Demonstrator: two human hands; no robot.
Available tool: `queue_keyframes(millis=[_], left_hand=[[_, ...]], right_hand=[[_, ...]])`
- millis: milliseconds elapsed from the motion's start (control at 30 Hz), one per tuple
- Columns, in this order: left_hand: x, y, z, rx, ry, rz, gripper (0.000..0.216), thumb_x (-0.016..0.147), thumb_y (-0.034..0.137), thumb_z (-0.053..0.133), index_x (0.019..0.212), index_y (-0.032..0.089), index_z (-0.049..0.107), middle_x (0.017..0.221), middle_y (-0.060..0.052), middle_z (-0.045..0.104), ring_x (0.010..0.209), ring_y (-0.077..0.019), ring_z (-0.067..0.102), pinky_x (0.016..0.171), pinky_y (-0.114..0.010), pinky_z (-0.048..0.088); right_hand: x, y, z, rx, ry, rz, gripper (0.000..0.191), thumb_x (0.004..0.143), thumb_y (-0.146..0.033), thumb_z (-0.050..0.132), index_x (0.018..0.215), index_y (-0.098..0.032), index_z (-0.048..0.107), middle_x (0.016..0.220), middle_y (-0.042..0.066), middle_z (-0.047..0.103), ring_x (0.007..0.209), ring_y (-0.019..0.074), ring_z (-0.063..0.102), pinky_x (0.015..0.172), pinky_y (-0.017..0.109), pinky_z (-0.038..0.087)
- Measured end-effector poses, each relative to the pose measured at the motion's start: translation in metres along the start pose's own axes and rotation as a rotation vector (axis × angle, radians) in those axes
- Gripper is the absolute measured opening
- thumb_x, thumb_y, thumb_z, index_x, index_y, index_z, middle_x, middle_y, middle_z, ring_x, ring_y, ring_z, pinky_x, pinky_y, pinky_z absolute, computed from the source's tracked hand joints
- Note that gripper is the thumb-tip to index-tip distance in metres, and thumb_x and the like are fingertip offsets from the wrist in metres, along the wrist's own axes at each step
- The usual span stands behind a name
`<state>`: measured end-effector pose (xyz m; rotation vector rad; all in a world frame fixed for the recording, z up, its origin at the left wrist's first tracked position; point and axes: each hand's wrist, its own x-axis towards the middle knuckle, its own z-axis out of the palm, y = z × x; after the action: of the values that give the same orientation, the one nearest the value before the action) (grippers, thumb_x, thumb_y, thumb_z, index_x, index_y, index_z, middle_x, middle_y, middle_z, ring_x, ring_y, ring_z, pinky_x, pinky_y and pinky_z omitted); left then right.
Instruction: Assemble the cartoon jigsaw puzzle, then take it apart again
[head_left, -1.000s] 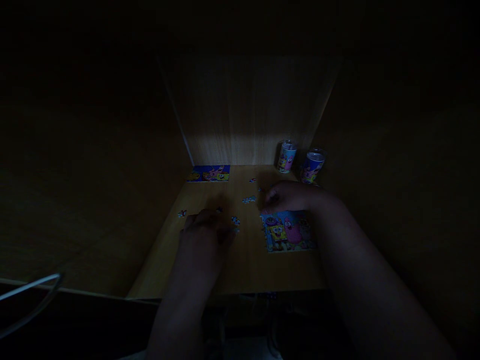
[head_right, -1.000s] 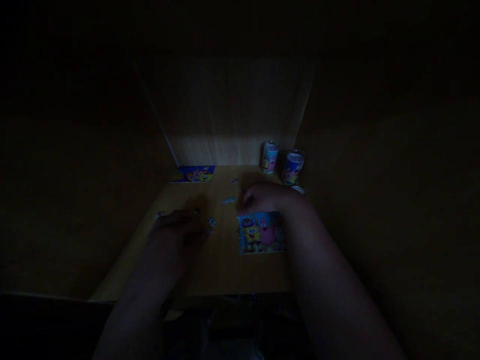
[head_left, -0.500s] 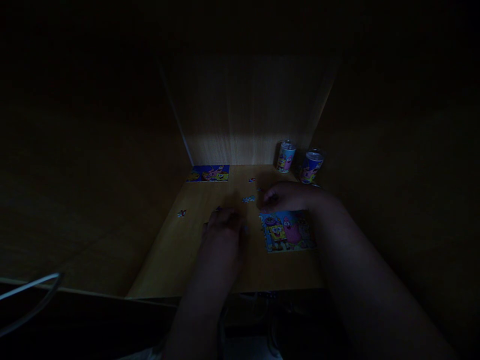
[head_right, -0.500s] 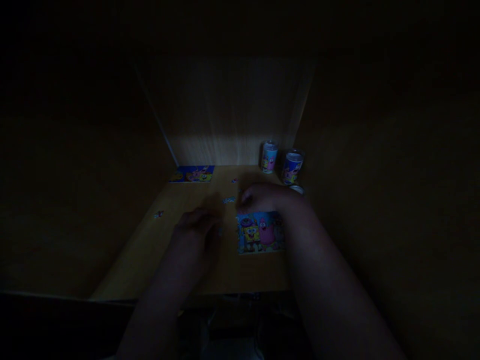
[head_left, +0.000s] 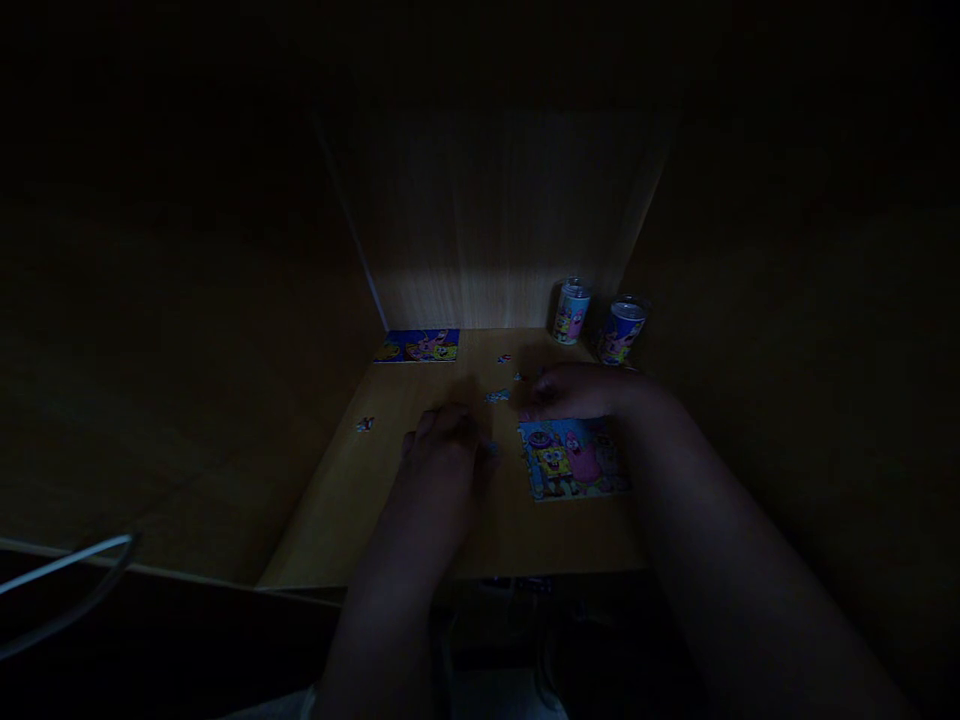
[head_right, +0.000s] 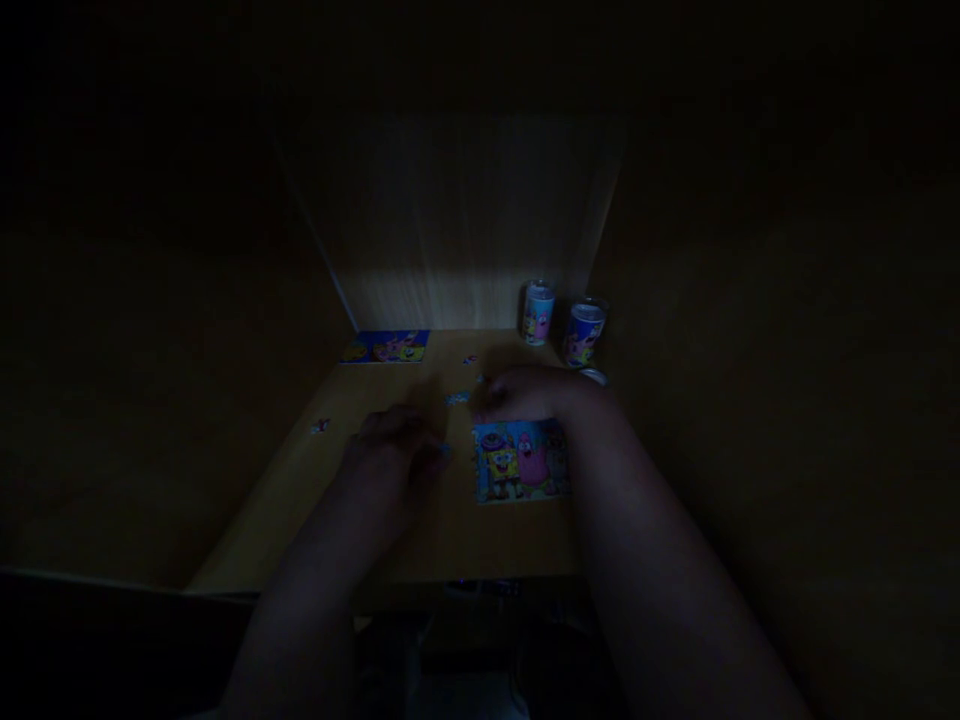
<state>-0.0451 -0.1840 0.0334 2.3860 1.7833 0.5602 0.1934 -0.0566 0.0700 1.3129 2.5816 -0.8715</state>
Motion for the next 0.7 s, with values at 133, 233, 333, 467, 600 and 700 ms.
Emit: queue_keyframes(millis=[133,233,333,467,600,700], left_hand=[[0.009,0.007,0.005,0.033,0.014,0.01,0.012,0.103,0.021,0.074,0.114,0.017,0.076,0.14,-0.018,0.07,0.131,-0.0391,0.062,0.111,-0.056,0.053],[0.014,0.012,0.009,0.054,0.023,0.018,0.014,0.103,0.02,0.073,0.117,0.016,0.075,0.141,-0.018,0.07,0.131,-0.0391,0.062,0.11,-0.055,0.053],[0.017,0.015,0.012,0.078,0.027,0.03,0.012,0.103,0.02,0.074,0.115,0.017,0.075,0.143,-0.017,0.069,0.131,-0.0383,0.062,0.11,-0.054,0.052],[0.017,0.016,0.014,0.095,0.029,0.049,0.012,0.104,0.022,0.074,0.115,0.017,0.075,0.145,-0.016,0.068,0.131,-0.0386,0.061,0.111,-0.055,0.051],[0.018,0.017,0.015,0.094,0.021,0.056,0.017,0.104,0.021,0.075,0.121,0.018,0.074,0.146,-0.016,0.068,0.133,-0.0388,0.06,0.111,-0.056,0.051],[0.019,0.018,0.016,0.101,0.019,0.052,0.018,0.104,0.02,0.074,0.122,0.017,0.075,0.148,-0.017,0.068,0.134,-0.0391,0.06,0.111,-0.057,0.051]], right_hand=[[0.002,0.001,0.001,0.003,-0.006,-0.012,0.059,0.097,-0.073,0.061,0.09,-0.017,0.08,0.083,0.003,0.074,0.074,0.0194,0.063,0.067,0.032,0.043],[0.004,0.003,0.002,0.021,0.002,-0.032,0.051,0.097,-0.066,0.063,0.09,-0.018,0.08,0.085,0.002,0.075,0.075,0.0195,0.064,0.068,0.032,0.043],[0.005,0.003,0.003,0.038,0.007,-0.046,0.042,0.096,-0.058,0.067,0.093,-0.019,0.082,0.089,0.003,0.078,0.08,0.0211,0.067,0.071,0.032,0.046],[0.006,0.002,0.005,0.041,0.007,-0.048,0.036,0.096,-0.052,0.069,0.095,-0.019,0.083,0.093,0.003,0.08,0.084,0.0225,0.068,0.072,0.032,0.046],[0.007,0.0,0.006,0.053,0.013,-0.054,0.031,0.096,-0.049,0.07,0.093,-0.021,0.083,0.092,0.002,0.08,0.084,0.0215,0.067,0.073,0.032,0.047],[0.008,0.0,0.007,0.056,0.017,-0.054,0.032,0.095,-0.05,0.071,0.092,-0.022,0.083,0.086,0.001,0.078,0.079,0.0202,0.066,0.071,0.032,0.045]])
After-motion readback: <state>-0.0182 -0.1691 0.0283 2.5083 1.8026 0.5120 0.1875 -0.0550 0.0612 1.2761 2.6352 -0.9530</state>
